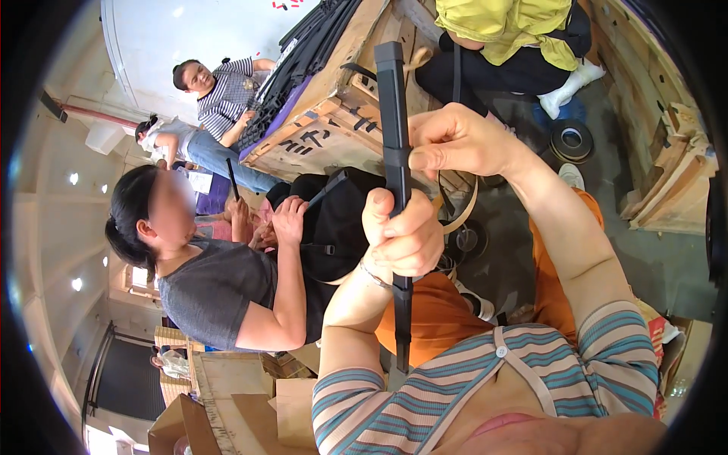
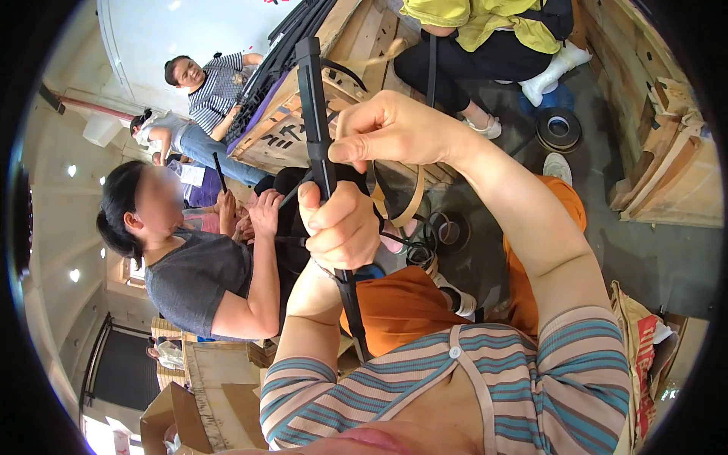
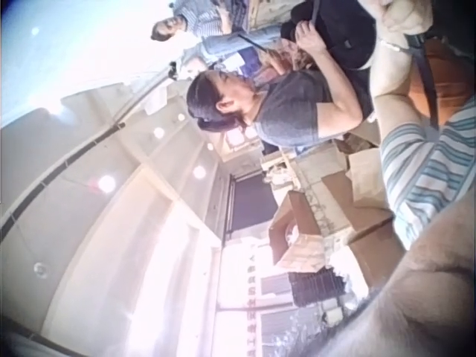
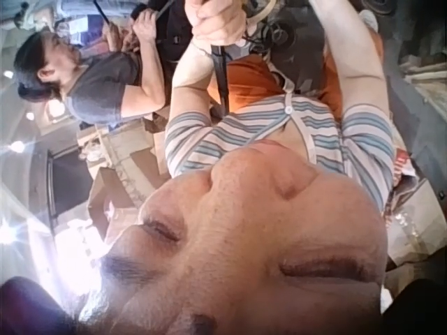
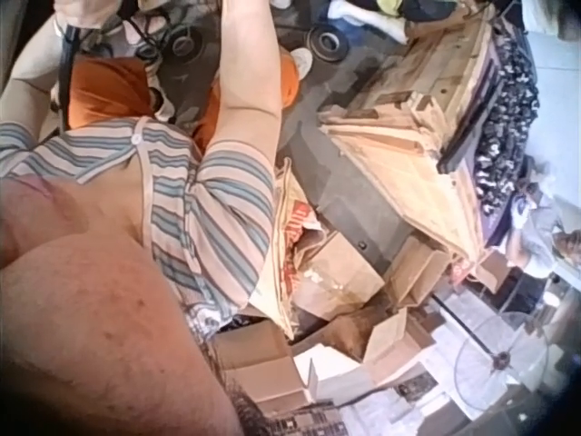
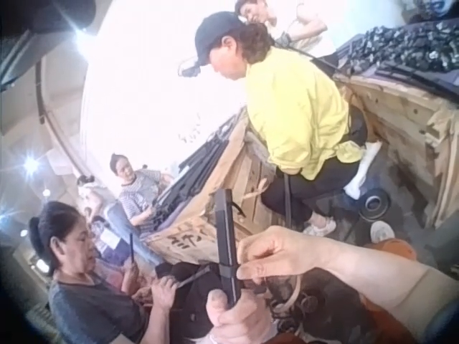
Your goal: Applying straps or tape to long black industrial components while seated at a workbench.
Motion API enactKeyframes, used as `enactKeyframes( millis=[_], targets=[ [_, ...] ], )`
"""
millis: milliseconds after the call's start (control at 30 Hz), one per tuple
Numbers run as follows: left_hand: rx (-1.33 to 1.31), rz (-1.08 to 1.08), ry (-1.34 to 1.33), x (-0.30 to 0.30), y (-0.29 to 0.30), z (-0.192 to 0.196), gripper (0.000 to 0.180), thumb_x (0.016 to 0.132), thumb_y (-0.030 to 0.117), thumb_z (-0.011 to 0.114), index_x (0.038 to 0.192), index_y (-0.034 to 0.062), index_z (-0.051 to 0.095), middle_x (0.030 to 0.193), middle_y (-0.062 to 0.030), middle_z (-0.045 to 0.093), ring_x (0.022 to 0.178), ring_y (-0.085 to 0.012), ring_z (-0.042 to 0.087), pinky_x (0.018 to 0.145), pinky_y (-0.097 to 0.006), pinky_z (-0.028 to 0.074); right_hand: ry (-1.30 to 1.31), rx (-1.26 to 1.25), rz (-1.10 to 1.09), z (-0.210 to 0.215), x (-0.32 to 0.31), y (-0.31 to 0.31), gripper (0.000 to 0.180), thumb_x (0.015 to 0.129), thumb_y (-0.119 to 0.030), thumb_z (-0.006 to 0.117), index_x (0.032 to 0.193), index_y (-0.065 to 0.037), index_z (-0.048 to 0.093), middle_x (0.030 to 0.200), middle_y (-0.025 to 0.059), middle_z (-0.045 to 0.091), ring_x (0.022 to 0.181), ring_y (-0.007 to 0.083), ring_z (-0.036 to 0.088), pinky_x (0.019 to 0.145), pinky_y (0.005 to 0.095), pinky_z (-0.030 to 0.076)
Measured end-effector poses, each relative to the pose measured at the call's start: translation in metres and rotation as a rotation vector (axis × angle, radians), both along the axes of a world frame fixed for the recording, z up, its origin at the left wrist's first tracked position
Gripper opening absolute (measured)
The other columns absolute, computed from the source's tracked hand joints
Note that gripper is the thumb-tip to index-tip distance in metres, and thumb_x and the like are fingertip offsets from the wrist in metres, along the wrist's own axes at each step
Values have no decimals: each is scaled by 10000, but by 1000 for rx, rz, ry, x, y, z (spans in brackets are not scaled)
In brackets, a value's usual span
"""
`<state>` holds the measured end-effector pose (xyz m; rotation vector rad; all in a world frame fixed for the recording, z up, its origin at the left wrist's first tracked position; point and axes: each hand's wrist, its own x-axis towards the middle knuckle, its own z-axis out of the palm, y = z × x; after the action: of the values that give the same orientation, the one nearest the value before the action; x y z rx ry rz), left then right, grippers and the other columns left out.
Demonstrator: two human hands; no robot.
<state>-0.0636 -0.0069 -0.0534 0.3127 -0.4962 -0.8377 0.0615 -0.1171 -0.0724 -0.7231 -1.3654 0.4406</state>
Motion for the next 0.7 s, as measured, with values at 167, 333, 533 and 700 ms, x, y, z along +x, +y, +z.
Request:
enactKeyframes(
  millis=[167, 333, 533, 700],
  targets=[
    [-135, -124, -60, 3, -19, -11, 367, 876, 325, 443, 633, 50, 424, 413, -49, 478, 265, -113, 370, 263, -213, 265, 292, 81, 214, -7, -9, 13, 208, 783, -244, 691, 804, -45, 631, 718, -53, 549, 627, 28, 460, 567, 174, 344],
    [-114, -54, -61, 2, -23, -17, 372, 880, 349, 440, 650, 58, 417, 400, -55, 461, 255, -129, 362, 256, -224, 263, 273, -154, 285, -11, -2, 0, 427, 732, -325, 711, 986, -3, 591, 863, 17, 601, 647, 39, 505, 515, 158, 377],
    [240, 390, -31, 2, 3, -25, 833, 805, 702, 288, 1042, -83, 431, 762, -263, 569, 539, -312, 581, 415, -329, 478, 416, 43, 83, -14, 21, -7, 328, 841, -267, 568, 1050, -17, 597, 865, 8, 633, 466, -51, 383, 372, 104, 222],
    [440, 395, 107, -14, 39, -28, 966, 771, 740, 275, 1263, -90, 315, 1017, -326, 538, 849, -442, 602, 678, -492, 528, 417, 68, 20, -22, 41, -10, 403, 884, -267, 492, 1148, 37, 480, 888, 46, 605, 400, -45, 266, 341, 115, 158]
  ],
)
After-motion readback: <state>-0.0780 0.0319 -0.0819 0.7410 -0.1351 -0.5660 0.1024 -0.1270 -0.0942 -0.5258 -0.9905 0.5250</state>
